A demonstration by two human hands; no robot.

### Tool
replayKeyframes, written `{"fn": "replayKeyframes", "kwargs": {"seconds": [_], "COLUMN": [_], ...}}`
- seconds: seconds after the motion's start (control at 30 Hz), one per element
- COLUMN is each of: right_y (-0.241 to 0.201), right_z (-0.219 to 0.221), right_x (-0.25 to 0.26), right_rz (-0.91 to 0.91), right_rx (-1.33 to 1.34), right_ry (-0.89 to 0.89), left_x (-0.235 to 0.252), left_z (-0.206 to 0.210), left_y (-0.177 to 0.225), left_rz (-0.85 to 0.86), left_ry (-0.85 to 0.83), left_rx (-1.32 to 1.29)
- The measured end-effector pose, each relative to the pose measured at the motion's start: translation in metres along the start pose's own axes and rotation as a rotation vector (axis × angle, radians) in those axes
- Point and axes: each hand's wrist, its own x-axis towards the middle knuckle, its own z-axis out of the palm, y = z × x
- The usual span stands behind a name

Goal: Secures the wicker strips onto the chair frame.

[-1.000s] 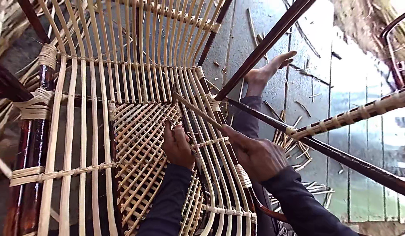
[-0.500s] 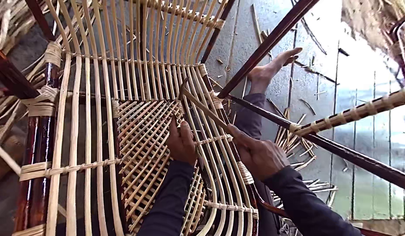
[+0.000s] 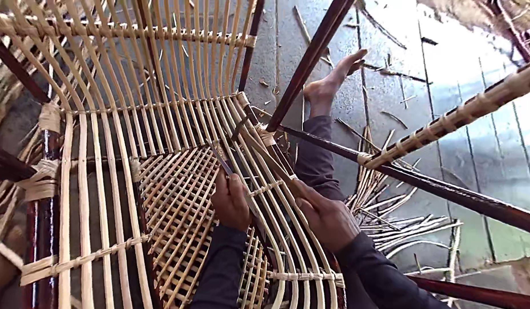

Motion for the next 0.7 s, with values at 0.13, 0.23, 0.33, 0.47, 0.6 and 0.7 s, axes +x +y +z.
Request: {"fn": "replayKeyframes", "kwargs": {"seconds": [0.13, 0.23, 0.33, 0.47, 0.6, 0.7], "right_y": [0.003, -0.005, -0.018, -0.013, 0.007, 0.009], "right_z": [0.01, 0.012, 0.011, 0.02, 0.019, 0.024], "right_x": [-0.014, -0.016, -0.013, -0.011, -0.021, -0.027], "right_rz": [0.023, -0.002, -0.069, 0.07, 0.042, 0.076], "right_rx": [0.039, 0.152, 0.415, 0.759, 0.458, 0.393], "right_ry": [0.033, 0.146, 0.151, 0.066, 0.183, 0.213], "left_x": [-0.012, -0.021, -0.027, -0.01, 0.053, 0.076], "left_z": [0.003, 0.012, 0.015, 0.006, -0.031, -0.035], "left_y": [0.008, 0.019, 0.031, 0.032, 0.006, -0.011], "left_rz": [0.032, -0.044, -0.124, 0.18, 0.235, 0.19], "left_ry": [-0.167, -0.226, -0.353, -0.432, -0.315, -0.293], "left_rx": [0.085, -0.019, -0.201, 0.137, 0.946, 1.195]}}
